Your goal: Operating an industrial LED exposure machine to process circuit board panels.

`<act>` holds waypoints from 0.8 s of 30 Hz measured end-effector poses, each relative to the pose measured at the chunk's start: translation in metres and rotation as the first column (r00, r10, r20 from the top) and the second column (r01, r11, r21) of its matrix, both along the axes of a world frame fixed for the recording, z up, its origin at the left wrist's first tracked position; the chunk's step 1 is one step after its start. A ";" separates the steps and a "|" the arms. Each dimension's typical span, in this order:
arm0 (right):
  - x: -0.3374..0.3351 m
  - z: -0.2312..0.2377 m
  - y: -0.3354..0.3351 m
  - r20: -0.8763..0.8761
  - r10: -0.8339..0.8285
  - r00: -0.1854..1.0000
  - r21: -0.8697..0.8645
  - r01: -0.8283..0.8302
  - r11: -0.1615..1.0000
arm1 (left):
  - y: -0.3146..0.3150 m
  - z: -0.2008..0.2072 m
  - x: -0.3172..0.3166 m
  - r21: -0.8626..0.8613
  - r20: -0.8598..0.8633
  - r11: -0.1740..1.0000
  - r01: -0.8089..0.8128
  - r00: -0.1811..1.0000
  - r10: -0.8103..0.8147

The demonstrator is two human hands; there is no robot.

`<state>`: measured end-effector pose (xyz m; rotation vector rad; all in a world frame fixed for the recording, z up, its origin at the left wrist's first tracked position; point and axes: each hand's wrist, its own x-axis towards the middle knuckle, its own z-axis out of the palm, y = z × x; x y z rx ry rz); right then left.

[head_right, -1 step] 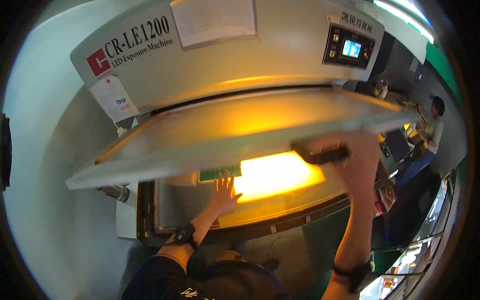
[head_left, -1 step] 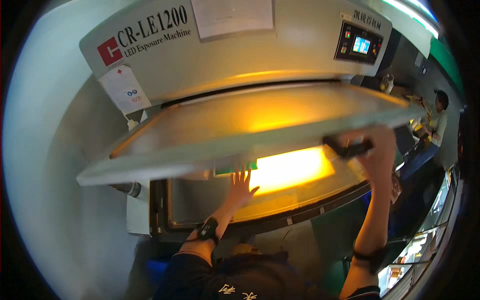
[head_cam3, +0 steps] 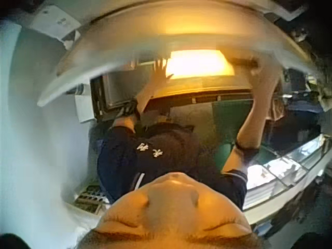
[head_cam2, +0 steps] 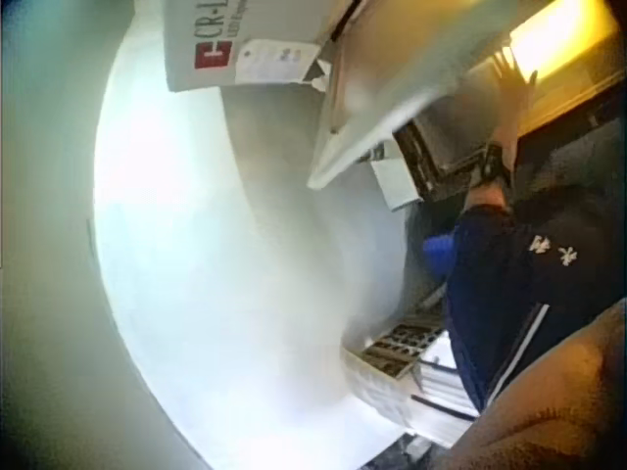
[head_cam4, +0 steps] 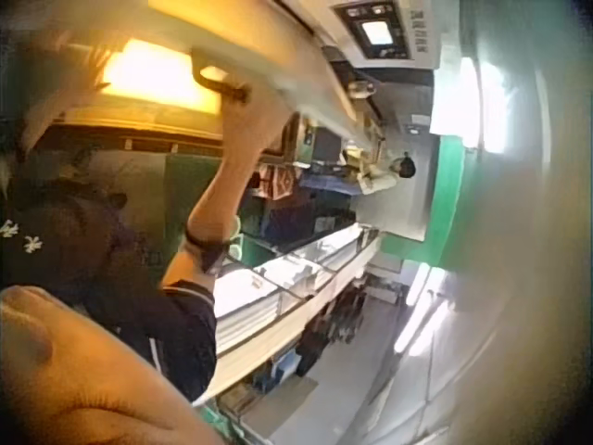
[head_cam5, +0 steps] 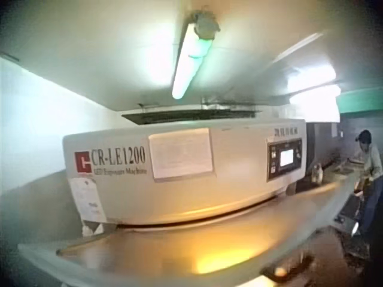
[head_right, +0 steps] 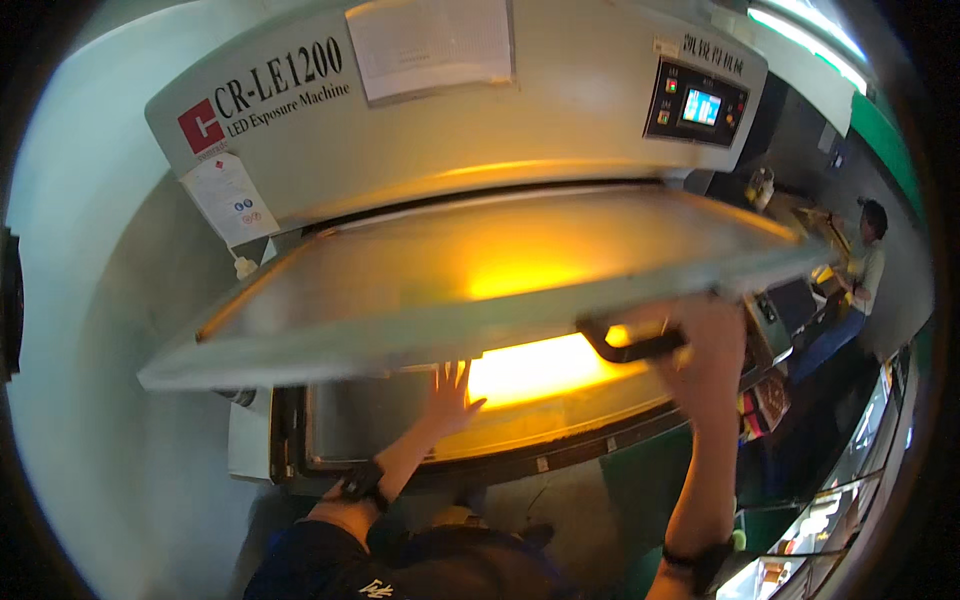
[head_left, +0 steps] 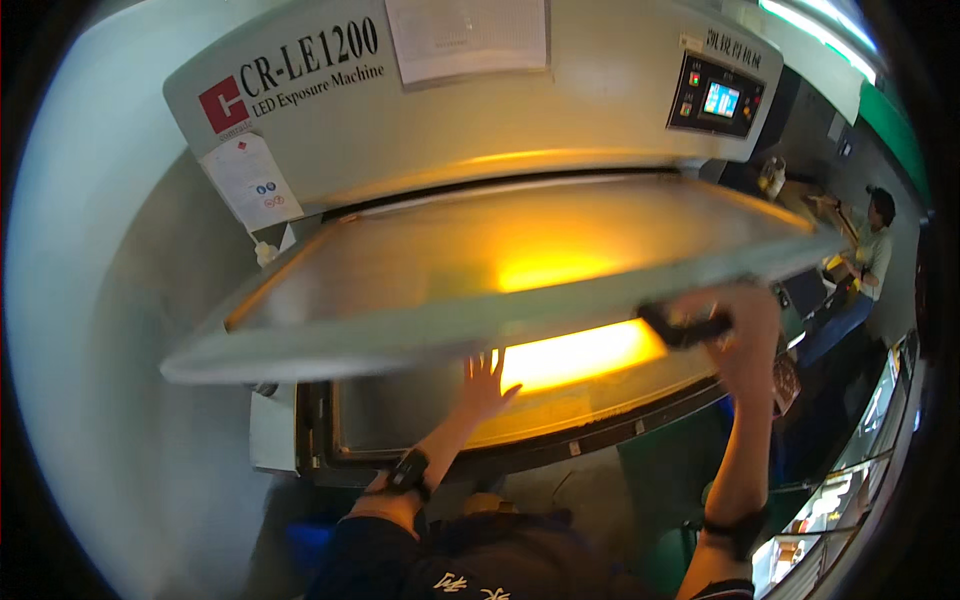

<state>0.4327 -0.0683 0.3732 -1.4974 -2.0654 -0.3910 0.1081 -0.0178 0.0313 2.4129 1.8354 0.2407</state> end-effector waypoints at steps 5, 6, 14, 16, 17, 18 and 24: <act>0.025 -0.052 -0.059 0.086 0.145 0.986 -0.462 -0.090 0.882 | -0.091 0.081 0.036 -0.517 0.671 0.558 0.649 0.712 -0.206; 0.024 -0.059 -0.058 0.141 0.170 0.975 -0.668 -0.033 0.743 | -0.098 0.074 0.041 -0.285 0.825 0.445 0.849 0.453 -0.336; 0.034 -0.315 -0.092 0.401 0.133 0.906 -0.736 0.231 0.637 | -0.046 0.093 0.093 -0.203 0.823 0.391 0.898 0.373 -0.429; 0.042 -0.358 -0.093 0.464 0.156 0.872 -0.802 0.339 0.491 | -0.011 0.059 0.094 -0.374 0.388 0.849 0.373 0.894 -0.222; 0.033 -0.351 -0.085 0.460 0.175 0.871 -0.800 0.321 0.507 | 0.000 0.039 0.077 -0.321 0.254 0.923 0.210 0.958 -0.130; 0.028 -0.343 -0.089 0.467 0.189 0.864 -0.811 0.334 0.479 | 0.000 0.017 0.058 -0.252 0.122 0.966 0.066 0.992 -0.036; 0.028 -0.344 -0.098 0.425 0.210 0.881 -0.851 0.309 0.425 | -0.029 -0.030 0.034 0.072 -0.038 0.995 0.075 0.997 -0.072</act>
